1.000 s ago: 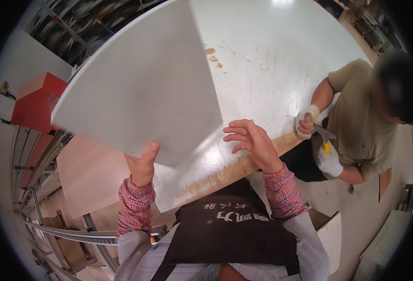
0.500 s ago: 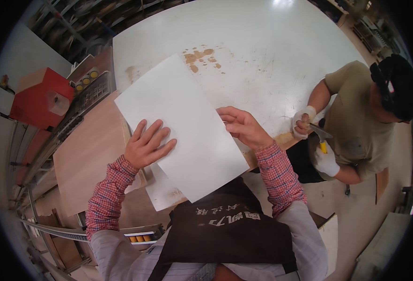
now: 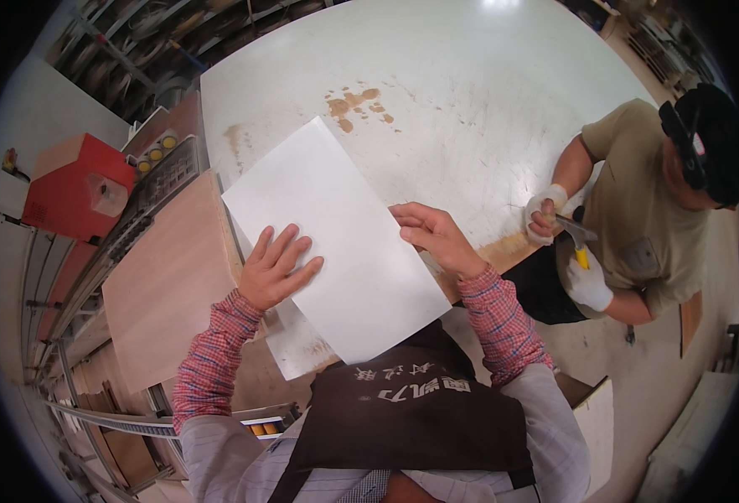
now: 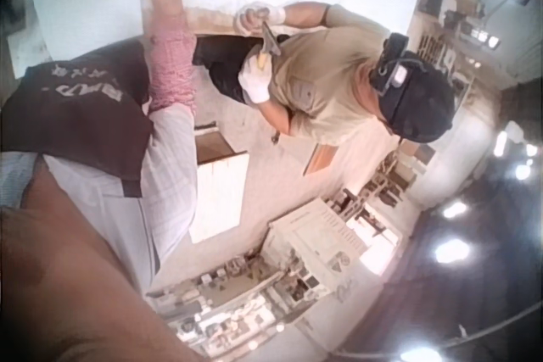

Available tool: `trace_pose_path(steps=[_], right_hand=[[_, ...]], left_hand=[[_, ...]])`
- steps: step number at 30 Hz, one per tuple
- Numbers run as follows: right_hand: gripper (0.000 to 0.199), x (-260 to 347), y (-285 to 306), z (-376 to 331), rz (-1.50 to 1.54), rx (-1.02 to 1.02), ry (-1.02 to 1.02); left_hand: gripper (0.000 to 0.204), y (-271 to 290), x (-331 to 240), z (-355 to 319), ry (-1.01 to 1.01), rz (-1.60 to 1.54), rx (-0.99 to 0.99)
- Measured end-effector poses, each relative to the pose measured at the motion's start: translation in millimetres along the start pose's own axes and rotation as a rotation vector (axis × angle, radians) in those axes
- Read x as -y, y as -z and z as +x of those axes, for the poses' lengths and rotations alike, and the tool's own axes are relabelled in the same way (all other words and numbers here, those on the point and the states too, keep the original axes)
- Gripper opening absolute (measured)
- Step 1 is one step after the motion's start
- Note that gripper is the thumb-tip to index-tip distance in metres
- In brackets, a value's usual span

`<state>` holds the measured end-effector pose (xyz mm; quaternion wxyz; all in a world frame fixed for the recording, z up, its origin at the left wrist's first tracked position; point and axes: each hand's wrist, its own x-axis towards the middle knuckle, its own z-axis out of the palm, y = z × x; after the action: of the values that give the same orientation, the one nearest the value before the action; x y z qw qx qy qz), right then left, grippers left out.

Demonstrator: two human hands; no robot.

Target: The person operates a CNC machine, places a white sheet on the machine, and uses a computer to control the process. They then retrieve the processed sheet and hand it to a coworker.

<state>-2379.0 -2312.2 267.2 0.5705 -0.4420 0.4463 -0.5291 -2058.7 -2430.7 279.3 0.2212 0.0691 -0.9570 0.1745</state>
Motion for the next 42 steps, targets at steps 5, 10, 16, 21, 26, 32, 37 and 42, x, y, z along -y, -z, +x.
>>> trace_pose_path(steps=[5,10,16,21,26,32,37,42], right_hand=[[0.043,4.2,2.0,-1.1,-0.097,-0.014,-0.073],[0.046,0.3,5.4,1.5,-0.089,0.027,-0.071],[0.051,-10.0,9.7,3.3,-0.070,0.067,0.018],[0.054,1.3,12.9,1.4,-0.028,0.158,-0.040],[0.057,7.0,19.4,2.3,-0.069,0.230,-0.071],[0.064,-7.8,24.1,6.7,0.098,0.242,-0.046],[0.062,-14.0,22.7,15.5,0.169,0.227,-0.049],[0.065,-21.1,20.9,23.0,0.161,0.233,-0.048]], left_hand=[[0.040,-3.3,-0.8,-1.7,0.016,-0.018,0.018],[0.041,-4.9,-1.9,-4.5,0.030,-0.026,0.049],[0.040,-12.2,-3.8,-6.9,0.075,-0.070,0.056],[0.040,-15.2,-2.0,-11.3,0.078,-0.055,0.062],[0.041,-17.0,0.3,-12.1,0.087,-0.086,0.041],[0.041,-20.7,1.5,-10.5,0.110,-0.112,0.011],[0.042,-23.8,3.7,-7.5,0.118,-0.115,-0.001],[0.039,-26.6,6.9,-11.8,0.120,-0.097,0.011]])
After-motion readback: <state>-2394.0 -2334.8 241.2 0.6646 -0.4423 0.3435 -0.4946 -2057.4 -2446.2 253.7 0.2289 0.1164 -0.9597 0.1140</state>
